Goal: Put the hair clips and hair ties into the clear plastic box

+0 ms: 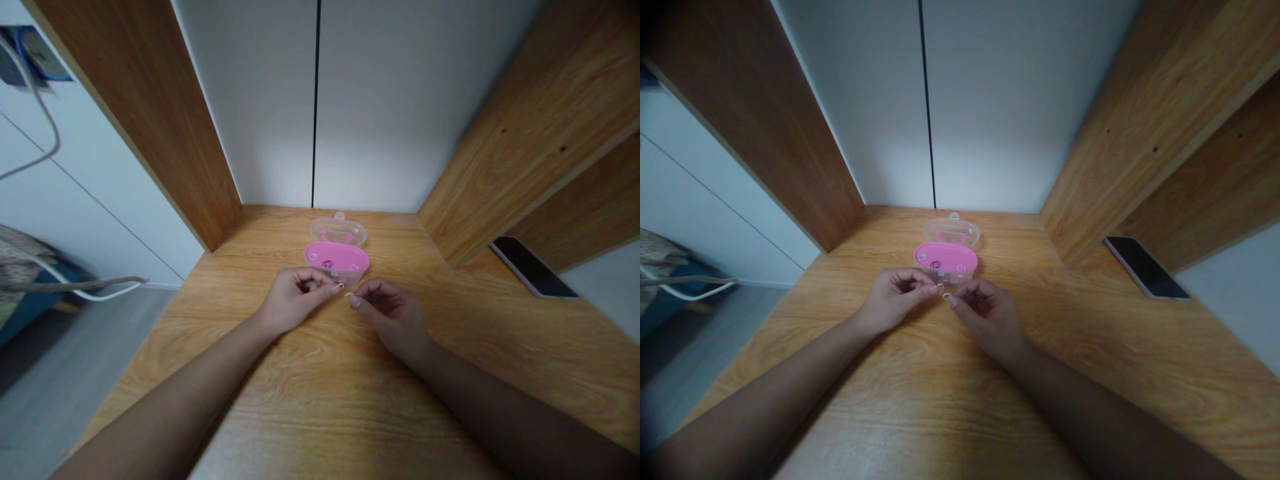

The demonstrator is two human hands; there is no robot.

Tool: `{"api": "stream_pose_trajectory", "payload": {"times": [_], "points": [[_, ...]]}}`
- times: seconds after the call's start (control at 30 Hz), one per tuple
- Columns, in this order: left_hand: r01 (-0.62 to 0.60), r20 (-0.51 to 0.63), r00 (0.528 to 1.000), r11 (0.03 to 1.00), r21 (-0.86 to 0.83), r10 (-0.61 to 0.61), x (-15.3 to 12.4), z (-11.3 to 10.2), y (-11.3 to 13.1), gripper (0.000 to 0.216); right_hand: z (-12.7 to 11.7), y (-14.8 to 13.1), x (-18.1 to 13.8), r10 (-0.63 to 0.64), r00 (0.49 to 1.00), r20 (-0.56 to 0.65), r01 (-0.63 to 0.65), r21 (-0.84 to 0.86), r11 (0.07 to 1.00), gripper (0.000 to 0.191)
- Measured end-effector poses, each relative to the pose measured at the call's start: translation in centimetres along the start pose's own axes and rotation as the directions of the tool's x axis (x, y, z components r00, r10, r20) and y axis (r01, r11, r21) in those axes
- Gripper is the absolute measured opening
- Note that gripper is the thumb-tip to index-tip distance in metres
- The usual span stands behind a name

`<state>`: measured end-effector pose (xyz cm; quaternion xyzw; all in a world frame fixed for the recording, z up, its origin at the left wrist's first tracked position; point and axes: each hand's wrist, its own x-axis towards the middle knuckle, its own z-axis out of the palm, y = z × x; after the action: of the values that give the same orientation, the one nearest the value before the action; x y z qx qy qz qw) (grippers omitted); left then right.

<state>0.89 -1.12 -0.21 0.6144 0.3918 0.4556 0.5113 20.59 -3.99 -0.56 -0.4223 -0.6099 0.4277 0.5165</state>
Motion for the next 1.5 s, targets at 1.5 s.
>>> {"api": "stream_pose_trajectory", "payload": {"times": [1.5], "points": [[-0.007,0.172,0.985,0.999,0.048,-0.001,-0.7,0.6,0.7,0.025,-0.1,0.9,-0.1,-0.052,0.992,0.117,0.066,-0.119,0.991,0.007]]}}
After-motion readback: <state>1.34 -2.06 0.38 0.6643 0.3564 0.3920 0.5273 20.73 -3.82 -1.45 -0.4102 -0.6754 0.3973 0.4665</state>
